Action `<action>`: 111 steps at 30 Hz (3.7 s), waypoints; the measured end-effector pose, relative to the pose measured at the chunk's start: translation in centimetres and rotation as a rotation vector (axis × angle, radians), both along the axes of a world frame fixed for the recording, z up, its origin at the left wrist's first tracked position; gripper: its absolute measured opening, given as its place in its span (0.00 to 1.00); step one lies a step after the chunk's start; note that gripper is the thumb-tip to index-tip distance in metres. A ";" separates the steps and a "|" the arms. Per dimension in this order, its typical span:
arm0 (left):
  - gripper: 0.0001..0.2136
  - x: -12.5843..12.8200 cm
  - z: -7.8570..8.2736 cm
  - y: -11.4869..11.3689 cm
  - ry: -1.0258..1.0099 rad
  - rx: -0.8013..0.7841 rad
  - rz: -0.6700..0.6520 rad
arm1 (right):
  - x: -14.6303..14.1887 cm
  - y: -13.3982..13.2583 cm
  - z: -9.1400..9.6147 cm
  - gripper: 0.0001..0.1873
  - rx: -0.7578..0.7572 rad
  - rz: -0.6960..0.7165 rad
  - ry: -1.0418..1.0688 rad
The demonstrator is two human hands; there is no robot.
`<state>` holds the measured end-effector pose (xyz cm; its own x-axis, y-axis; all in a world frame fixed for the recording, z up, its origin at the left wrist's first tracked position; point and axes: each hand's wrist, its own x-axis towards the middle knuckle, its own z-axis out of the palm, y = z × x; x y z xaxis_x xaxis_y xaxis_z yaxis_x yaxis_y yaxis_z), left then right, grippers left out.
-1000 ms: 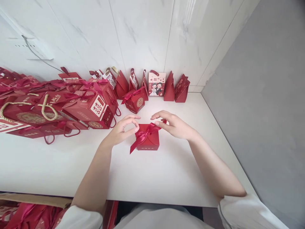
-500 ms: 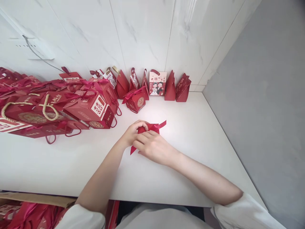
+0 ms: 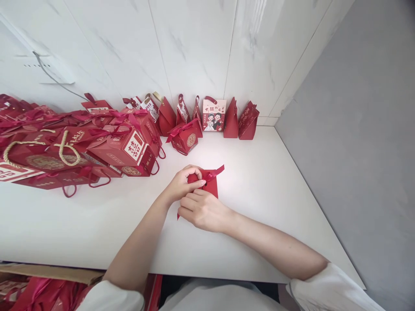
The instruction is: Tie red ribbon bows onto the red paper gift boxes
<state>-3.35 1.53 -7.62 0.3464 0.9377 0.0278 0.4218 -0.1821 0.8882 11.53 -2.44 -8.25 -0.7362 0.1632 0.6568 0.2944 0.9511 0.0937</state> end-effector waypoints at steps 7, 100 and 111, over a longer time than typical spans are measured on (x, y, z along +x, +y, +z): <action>0.09 0.2 0.4 -0.2 -0.003 -0.017 -0.034 | -0.3 -0.1 -0.6 0.15 -0.118 0.083 -0.016; 0.03 -1.0 1.9 -0.6 0.026 -0.003 -0.311 | 8.1 5.2 5.2 0.09 -0.939 0.165 -0.220; 0.04 -0.9 2.0 -0.7 0.028 0.014 -0.342 | 8.2 5.2 5.3 0.10 -0.982 0.153 -0.285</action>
<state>-4.21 0.78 -5.64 0.6417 0.7665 0.0264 0.3580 -0.3298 0.8735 19.68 2.78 -2.97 -0.9015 0.4248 0.0827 0.2525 0.6715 -0.6967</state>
